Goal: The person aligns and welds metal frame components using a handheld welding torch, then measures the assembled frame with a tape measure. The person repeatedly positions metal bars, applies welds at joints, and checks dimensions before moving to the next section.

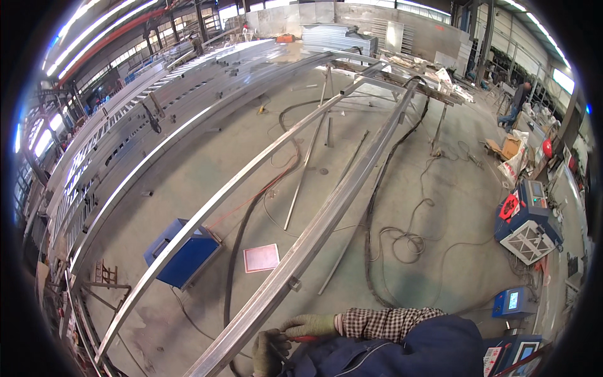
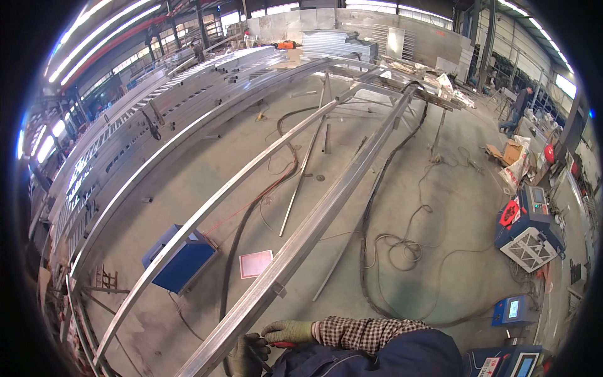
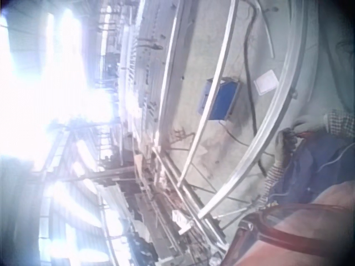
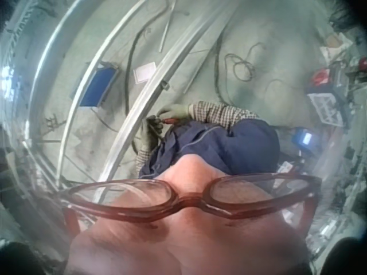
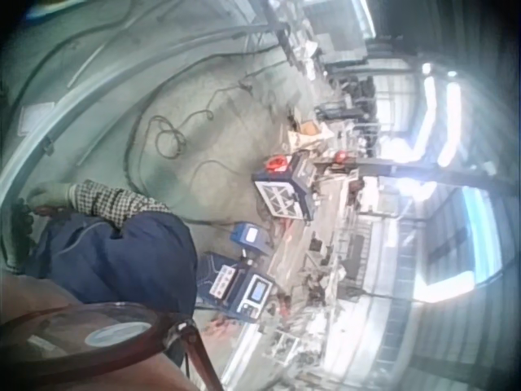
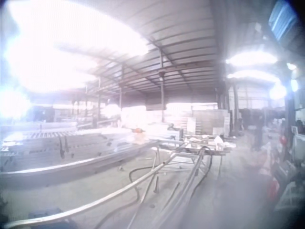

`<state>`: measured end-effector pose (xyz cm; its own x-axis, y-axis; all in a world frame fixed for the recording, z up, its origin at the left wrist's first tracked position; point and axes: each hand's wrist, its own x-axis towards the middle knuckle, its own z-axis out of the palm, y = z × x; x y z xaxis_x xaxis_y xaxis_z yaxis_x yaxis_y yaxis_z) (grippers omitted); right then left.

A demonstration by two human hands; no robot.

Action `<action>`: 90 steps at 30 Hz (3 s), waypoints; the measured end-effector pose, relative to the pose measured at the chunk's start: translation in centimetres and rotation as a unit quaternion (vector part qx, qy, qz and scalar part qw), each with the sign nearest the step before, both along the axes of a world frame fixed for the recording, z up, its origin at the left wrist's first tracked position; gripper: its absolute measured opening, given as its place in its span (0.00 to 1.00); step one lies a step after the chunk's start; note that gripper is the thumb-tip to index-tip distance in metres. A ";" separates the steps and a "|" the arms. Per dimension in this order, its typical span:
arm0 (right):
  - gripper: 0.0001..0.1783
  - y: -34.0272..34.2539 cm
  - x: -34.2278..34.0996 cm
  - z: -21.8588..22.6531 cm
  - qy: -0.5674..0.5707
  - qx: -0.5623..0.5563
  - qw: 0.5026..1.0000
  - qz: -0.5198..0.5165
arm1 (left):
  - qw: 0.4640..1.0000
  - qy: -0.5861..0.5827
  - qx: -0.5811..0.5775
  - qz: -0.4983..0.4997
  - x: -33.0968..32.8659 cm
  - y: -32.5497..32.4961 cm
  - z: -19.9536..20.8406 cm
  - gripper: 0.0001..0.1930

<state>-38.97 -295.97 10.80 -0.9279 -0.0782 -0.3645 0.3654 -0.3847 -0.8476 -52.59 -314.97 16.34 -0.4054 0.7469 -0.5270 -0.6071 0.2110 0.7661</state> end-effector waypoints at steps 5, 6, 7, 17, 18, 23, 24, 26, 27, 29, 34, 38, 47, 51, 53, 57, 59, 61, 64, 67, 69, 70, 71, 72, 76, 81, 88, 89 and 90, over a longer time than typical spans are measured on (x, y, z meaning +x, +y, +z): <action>0.28 -1.2 -1.1 0.3 -0.010 -0.028 1.000 0.005 | 1.000 -0.016 0.002 0.004 -0.7 -1.3 -0.3 0.30; 0.29 -1.4 -1.3 0.3 -0.007 -0.012 1.000 0.006 | 1.000 -0.021 0.003 0.009 -0.8 -1.7 -0.4 0.30; 0.29 -1.6 -1.5 0.3 -0.015 0.012 1.000 0.012 | 1.000 0.011 -0.015 0.016 -1.0 -2.3 -0.7 0.30; 0.29 -3.8 -3.4 -0.3 -0.025 0.041 0.999 0.007 | 0.999 0.036 -0.018 0.014 -2.0 -7.3 -9.8 0.24; 0.29 -3.8 -3.5 -0.3 -0.023 0.037 0.999 0.009 | 0.999 0.023 -0.016 0.025 -1.9 -7.4 -10.3 0.23; 0.29 -4.0 -3.9 0.0 -0.027 0.030 0.999 0.016 | 1.000 0.004 0.015 -0.009 -2.6 -7.9 -9.7 0.20; 0.29 -4.1 -4.0 0.0 -0.025 0.031 0.999 0.015 | 1.000 0.018 0.011 -0.013 -2.7 -7.8 -9.3 0.19; 0.29 -4.1 -4.1 -0.1 -0.028 0.039 0.999 0.017 | 1.000 0.006 0.010 0.003 -2.6 -7.5 -8.9 0.18; 0.29 -4.1 -4.1 -0.2 -0.020 0.044 0.999 0.016 | 1.000 -0.001 0.010 0.011 -2.5 -7.4 -8.7 0.18; 0.29 -4.1 -4.1 -0.5 -0.014 0.064 0.998 0.017 | 1.000 0.002 0.013 0.010 -2.3 -7.1 -8.4 0.18; 0.30 -4.1 -4.0 -1.2 -0.024 0.064 0.998 0.008 | 1.000 -0.002 0.011 0.007 -2.1 -6.7 -7.1 0.18; 0.30 -4.2 -4.1 -1.6 -0.021 0.052 0.998 0.012 | 0.999 0.032 -0.007 -0.015 -2.3 -6.5 -5.8 0.17; 0.30 -4.1 -3.9 -1.2 -0.026 0.053 0.998 0.009 | 0.999 0.052 -0.004 -0.010 -2.1 -6.5 -6.6 0.17; 0.29 -4.2 -3.7 -1.0 -0.035 0.036 0.999 0.000 | 0.998 0.047 0.013 -0.027 -2.3 -6.9 -7.4 0.18; 0.29 -4.3 -3.5 -0.7 -0.050 0.025 0.998 -0.002 | 0.999 0.023 0.020 -0.025 -2.3 -7.0 -7.8 0.18; 0.30 -4.0 -3.3 -0.1 -0.042 0.036 0.998 0.002 | 0.999 -0.025 0.031 -0.002 -1.8 -6.8 -8.5 0.17; 0.33 -3.7 -3.1 0.2 -0.034 0.079 0.996 0.025 | 0.999 -0.035 0.037 -0.001 -1.7 -6.7 -8.7 0.17; 0.33 -3.5 -3.1 0.4 -0.038 0.075 0.996 0.032 | 0.999 -0.034 0.035 -0.005 -1.7 -6.7 -8.8 0.17; 0.34 -3.4 -3.1 0.5 -0.037 0.067 0.996 0.035 | 0.999 -0.024 0.029 -0.020 -1.9 -6.9 -9.0 0.18; 0.34 -3.5 -2.8 0.4 -0.037 0.084 0.995 0.032 | 0.999 -0.023 0.033 -0.026 -2.0 -7.0 -9.7 0.18; 0.33 -3.5 -2.6 0.3 -0.039 0.092 0.995 0.031 | 0.999 -0.012 0.031 -0.018 -1.8 -7.0 -10.1 0.19; 0.33 -3.5 -2.5 0.3 -0.041 0.089 0.995 0.031 | 0.999 -0.001 0.024 -0.027 -1.8 -7.0 -10.1 0.19; 0.33 -3.4 -2.4 0.3 -0.036 0.093 0.995 0.030 | 0.999 0.009 0.017 -0.037 -1.8 -7.0 -10.1 0.20; 0.32 -3.4 -2.3 0.3 -0.038 0.083 0.995 0.029 | 0.999 0.020 0.011 -0.046 -1.7 -6.9 -10.0 0.20; 0.31 -3.3 -2.0 0.1 -0.024 0.069 0.997 0.034 | 0.999 0.013 0.015 -0.043 -1.4 -6.6 -9.2 0.21; 0.27 -3.0 -1.6 -1.0 -0.002 0.054 0.998 0.033 | 0.999 -0.005 -0.008 -0.041 -0.7 -6.6 -10.0 0.22; 0.27 -3.4 -1.6 -1.2 -0.029 0.068 0.996 0.051 | 0.985 0.175 0.000 -0.005 1.2 -6.8 -9.7 0.19; 0.28 -3.4 -1.6 -1.0 -0.028 0.117 0.990 0.071 | 0.955 0.295 0.014 -0.011 1.8 -6.8 -8.8 0.19; 0.29 -3.3 -1.7 -0.7 -0.026 0.111 0.991 0.067 | 0.912 0.410 0.015 -0.009 2.5 -7.0 -7.6 0.20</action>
